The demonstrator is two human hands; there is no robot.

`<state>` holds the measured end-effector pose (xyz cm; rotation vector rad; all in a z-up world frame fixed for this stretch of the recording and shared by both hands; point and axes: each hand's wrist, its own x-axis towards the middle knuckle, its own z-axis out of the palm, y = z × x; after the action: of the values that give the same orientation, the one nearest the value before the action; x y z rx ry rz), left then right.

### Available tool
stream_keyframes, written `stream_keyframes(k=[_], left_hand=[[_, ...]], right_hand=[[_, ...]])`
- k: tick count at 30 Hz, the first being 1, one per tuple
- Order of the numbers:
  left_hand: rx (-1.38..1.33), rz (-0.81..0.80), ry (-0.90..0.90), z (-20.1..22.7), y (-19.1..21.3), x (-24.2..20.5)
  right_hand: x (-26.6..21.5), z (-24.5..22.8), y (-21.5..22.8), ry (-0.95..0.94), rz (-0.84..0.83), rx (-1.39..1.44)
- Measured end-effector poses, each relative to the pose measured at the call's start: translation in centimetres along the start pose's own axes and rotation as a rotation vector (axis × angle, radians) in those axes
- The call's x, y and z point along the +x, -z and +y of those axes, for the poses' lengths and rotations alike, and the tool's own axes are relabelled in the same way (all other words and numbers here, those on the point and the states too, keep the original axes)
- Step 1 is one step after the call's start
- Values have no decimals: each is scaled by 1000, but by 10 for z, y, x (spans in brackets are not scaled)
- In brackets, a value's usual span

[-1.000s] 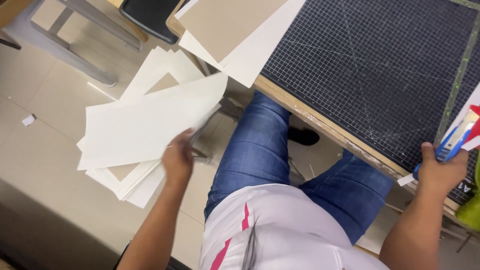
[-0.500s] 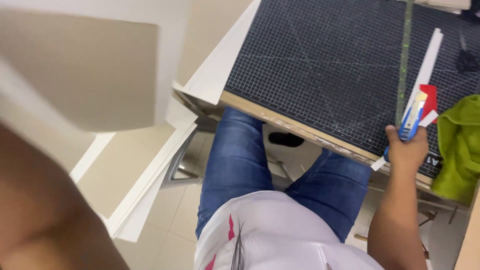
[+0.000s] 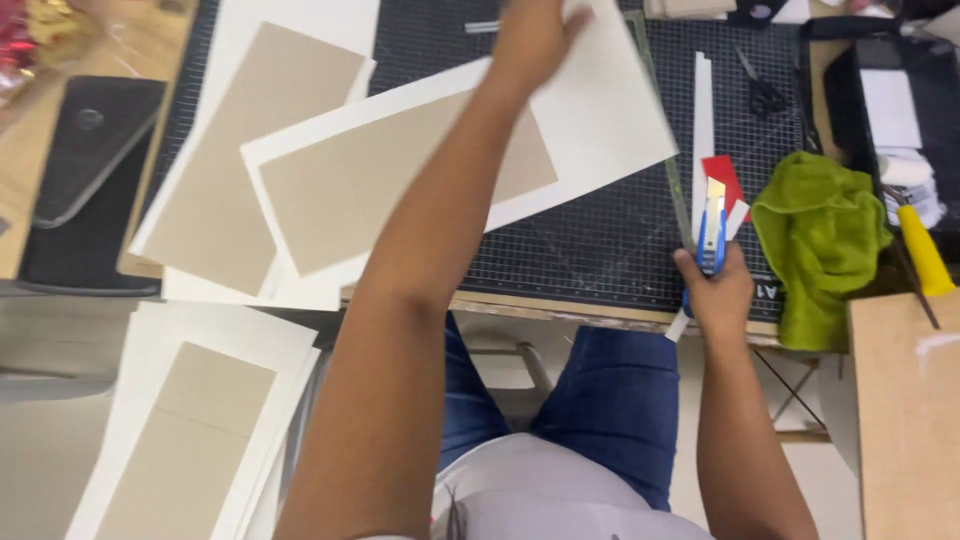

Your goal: Cutting paper and cardboard into specific sizes using a utility knife and a metal ruler on a cutting mat

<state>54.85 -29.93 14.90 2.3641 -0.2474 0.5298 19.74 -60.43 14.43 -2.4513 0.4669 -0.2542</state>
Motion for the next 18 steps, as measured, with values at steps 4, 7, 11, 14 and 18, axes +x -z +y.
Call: stream_keyframes(k=[4, 7, 11, 14, 18], left_hand=[[157, -332, -147, 62, 55, -163], [308, -337, -49, 52, 91, -214], [483, -617, 73, 38, 119, -216], [490, -672, 25, 38, 130, -230], [460, -636, -43, 31, 143, -247]], right_hand=[[0, -4, 3, -45, 44, 67], [-1, 7, 8, 2, 126, 103], [-8, -52, 23, 95, 144, 213], [-22, -87, 25, 29, -109, 253], [-22, -133, 9, 54, -436, 272]])
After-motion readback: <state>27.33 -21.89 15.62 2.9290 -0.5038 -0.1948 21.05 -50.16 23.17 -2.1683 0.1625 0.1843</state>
